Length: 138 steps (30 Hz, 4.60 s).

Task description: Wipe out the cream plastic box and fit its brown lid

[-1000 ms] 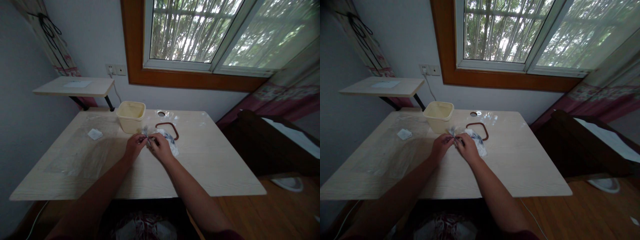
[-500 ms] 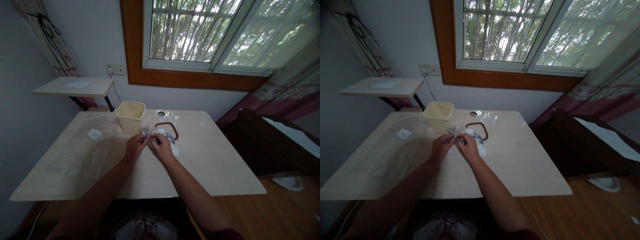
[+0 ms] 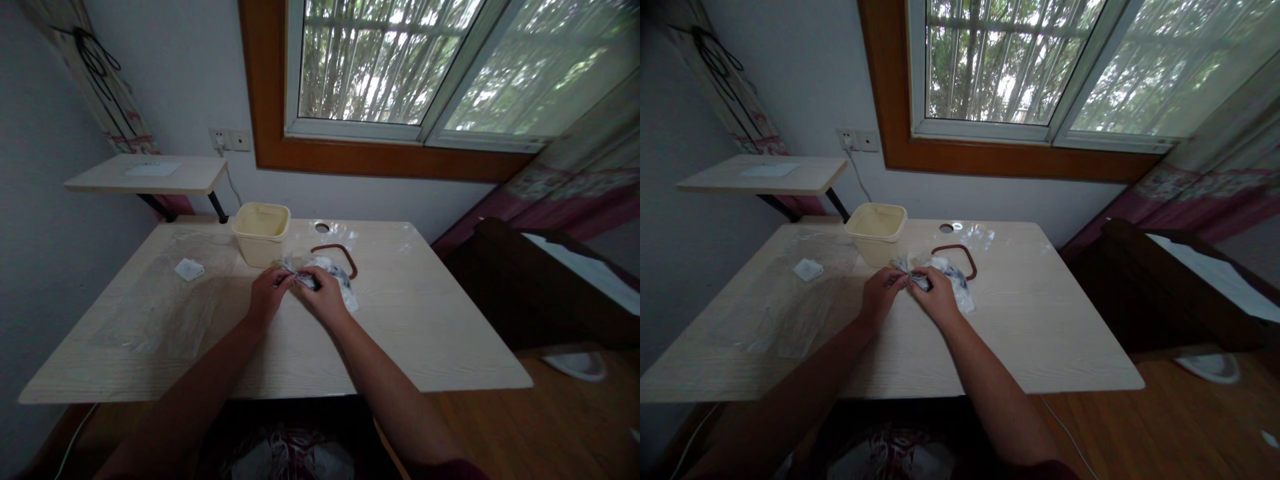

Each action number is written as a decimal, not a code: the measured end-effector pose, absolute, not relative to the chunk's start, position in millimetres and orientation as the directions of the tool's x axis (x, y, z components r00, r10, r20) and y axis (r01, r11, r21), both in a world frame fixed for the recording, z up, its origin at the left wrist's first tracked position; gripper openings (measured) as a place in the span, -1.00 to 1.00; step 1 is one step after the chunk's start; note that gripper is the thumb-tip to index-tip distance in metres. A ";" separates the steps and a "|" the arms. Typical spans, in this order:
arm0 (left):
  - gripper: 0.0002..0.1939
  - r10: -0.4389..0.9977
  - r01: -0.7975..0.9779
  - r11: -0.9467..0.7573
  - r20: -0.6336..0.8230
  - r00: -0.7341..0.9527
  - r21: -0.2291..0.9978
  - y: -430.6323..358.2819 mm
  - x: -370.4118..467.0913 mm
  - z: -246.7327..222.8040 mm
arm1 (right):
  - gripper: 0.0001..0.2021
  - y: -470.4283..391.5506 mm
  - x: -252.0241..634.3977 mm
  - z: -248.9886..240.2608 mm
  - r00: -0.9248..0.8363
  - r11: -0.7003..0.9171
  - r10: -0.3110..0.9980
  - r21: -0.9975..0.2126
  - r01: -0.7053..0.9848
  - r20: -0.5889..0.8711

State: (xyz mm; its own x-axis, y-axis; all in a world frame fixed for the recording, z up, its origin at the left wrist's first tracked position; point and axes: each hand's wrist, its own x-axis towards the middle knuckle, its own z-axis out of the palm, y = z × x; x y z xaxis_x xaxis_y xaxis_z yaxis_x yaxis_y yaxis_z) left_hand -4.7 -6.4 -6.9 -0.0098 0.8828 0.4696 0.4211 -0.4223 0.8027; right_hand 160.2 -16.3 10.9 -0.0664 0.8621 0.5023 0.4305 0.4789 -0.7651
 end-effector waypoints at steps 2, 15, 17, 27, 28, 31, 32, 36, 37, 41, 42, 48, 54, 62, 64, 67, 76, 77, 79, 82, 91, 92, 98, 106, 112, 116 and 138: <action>-0.83 0.845 0.417 -0.471 0.533 -0.040 0.777 -5.0 -6.5 -8.6 | -0.85 -15.8 161.7 10.5 -0.052 0.469 0.865 -0.769 0.435 0.498; -0.59 0.602 0.572 -0.733 0.743 0.294 0.368 1.3 -25.2 -5.8 | -0.83 -15.3 174.7 13.1 -0.269 0.522 0.853 -0.738 0.428 0.447; -0.60 0.611 0.546 -0.744 0.723 0.322 0.386 1.0 -25.3 -5.1 | -0.82 -15.5 175.7 13.8 -0.292 0.531 0.847 -0.736 0.420 0.445; -0.76 0.727 0.510 -0.684 0.549 0.413 0.522 3.6 -23.8 -7.4 | -0.78 -14.2 184.2 12.7 -0.353 0.491 0.863 -0.765 0.416 0.362; -0.77 0.731 0.509 -0.680 0.544 0.411 0.528 3.5 -23.8 -7.2 | -0.79 -14.5 184.2 13.3 -0.340 0.493 0.864 -0.763 0.417 0.372; -0.79 0.750 0.514 -0.659 0.531 0.395 0.549 2.9 -23.5 -7.1 | -0.84 -15.3 183.2 14.9 -0.288 0.502 0.864 -0.750 0.430 0.414; -0.80 0.758 0.519 -0.650 0.524 0.388 0.555 2.7 -23.2 -7.1 | -0.85 -15.3 182.7 15.1 -0.271 0.502 0.865 -0.747 0.437 0.422; -0.81 0.781 0.528 -0.622 0.509 0.362 0.579 2.2 -21.8 -7.1 | -0.84 -13.3 181.7 12.4 -0.195 0.463 0.886 -0.773 0.434 0.421; -0.81 0.784 0.525 -0.617 0.511 0.352 0.585 2.2 -21.7 -7.3 | -0.84 -12.5 181.7 11.3 -0.184 0.452 0.892 -0.784 0.425 0.414; -0.79 0.792 0.509 -0.607 0.515 0.328 0.609 3.0 -22.2 -9.3 | -0.83 -10.3 181.9 8.0 -0.191 0.432 0.902 -0.809 0.400 0.387; -0.79 0.791 0.505 -0.609 0.515 0.330 0.611 3.4 -22.4 -10.1 | -0.83 -10.0 181.9 7.5 -0.196 0.430 0.903 -0.809 0.400 0.383; -0.78 0.769 0.531 -0.631 0.544 0.335 0.565 3.7 -21.6 -12.8 | -0.81 -8.0 180.1 3.3 -0.215 0.388 0.919 -0.845 0.369 0.329; -0.80 0.739 0.574 -0.651 0.586 0.331 0.496 2.0 -16.0 -13.2 | -0.80 -6.3 177.5 0.2 -0.241 0.326 0.934 -0.904 0.276 0.263; -0.76 0.643 0.583 -0.646 0.763 0.069 0.492 -9.8 -8.9 -9.4 | -0.84 -7.6 174.2 2.5 -0.063 0.318 0.946 -0.870 0.376 0.318; -0.84 0.627 0.594 -0.674 0.766 0.144 0.439 -11.6 -7.6 -7.2 | -0.85 -8.1 173.0 3.0 -0.059 0.334 0.939 -0.857 0.394 0.339; -0.87 0.660 0.591 -0.677 0.718 0.223 0.439 -10.9 -4.6 -6.6 | -0.86 -9.3 171.2 3.6 -0.064 0.362 0.926 -0.831 0.421 0.371; -0.86 0.747 0.587 -0.613 0.631 0.211 0.529 -9.2 -3.5 -10.3 | -0.88 -13.0 169.7 6.0 -0.089 0.419 0.892 -0.735 0.534 0.444; -0.85 0.751 0.582 -0.610 0.625 0.211 0.538 -9.1 -3.9 -10.3 | -0.88 -12.9 170.3 6.2 -0.098 0.424 0.890 -0.730 0.535 0.445; -0.84 0.764 0.576 -0.601 0.610 0.212 0.554 -8.8 -4.7 -10.1 | -0.88 -12.5 171.9 6.5 -0.120 0.437 0.887 -0.725 0.531 0.447; -0.83 0.790 0.570 -0.581 0.572 0.221 0.581 -8.0 -5.7 -9.4 | -0.88 -11.9 174.7 6.4 -0.148 0.463 0.876 -0.716 0.523 0.458; -0.87 0.807 0.521 -0.570 0.552 0.210 0.635 -6.3 -7.0 -8.2 | -0.88 -13.1 176.2 7.9 -0.198 0.498 0.861 -0.702 0.509 0.468; -0.88 0.810 0.512 -0.566 0.550 0.201 0.646 -6.0 -6.8 -8.3 | -0.88 -13.2 176.0 8.1 -0.199 0.498 0.862 -0.703 0.509 0.466; -0.87 0.819 0.493 -0.553 0.548 0.172 0.672 -4.3 -6.1 -8.6 | -0.85 -14.2 174.6 7.9 -0.182 0.478 0.876 -0.746 0.464 0.448; -0.87 0.833 0.498 -0.537 0.520 0.187 0.681 -4.9 -5.9 -5.5 | -0.84 -14.5 176.2 9.3 -0.240 0.526 0.849 -0.713 0.465 0.470; -0.84 0.808 0.496 -0.578 0.541 0.234 0.648 -4.8 -6.6 -6.1 | -0.87 -16.0 175.7 9.9 -0.242 0.537 0.841 -0.689 0.487 0.484; -0.83 0.794 0.510 -0.595 0.552 0.255 0.620 -5.6 -6.5 -5.6 | -0.90 -17.1 173.3 11.0 -0.238 0.523 0.850 -0.702 0.482 0.470; -0.89 0.946 0.166 -0.269 0.227 0.233 0.949 1.6 -8.8 -16.0 | -0.92 -15.7 182.5 14.7 -0.319 0.573 0.819 -0.707 0.413 0.478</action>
State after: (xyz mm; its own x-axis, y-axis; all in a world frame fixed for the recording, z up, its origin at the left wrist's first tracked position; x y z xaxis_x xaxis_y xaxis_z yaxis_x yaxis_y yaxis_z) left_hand -8.8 1.6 -16.0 0.2327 0.9456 0.2271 0.1655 -0.2687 0.9489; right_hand 182.5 -15.7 14.7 -0.3186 0.8188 0.4775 0.4134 0.5734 -0.7074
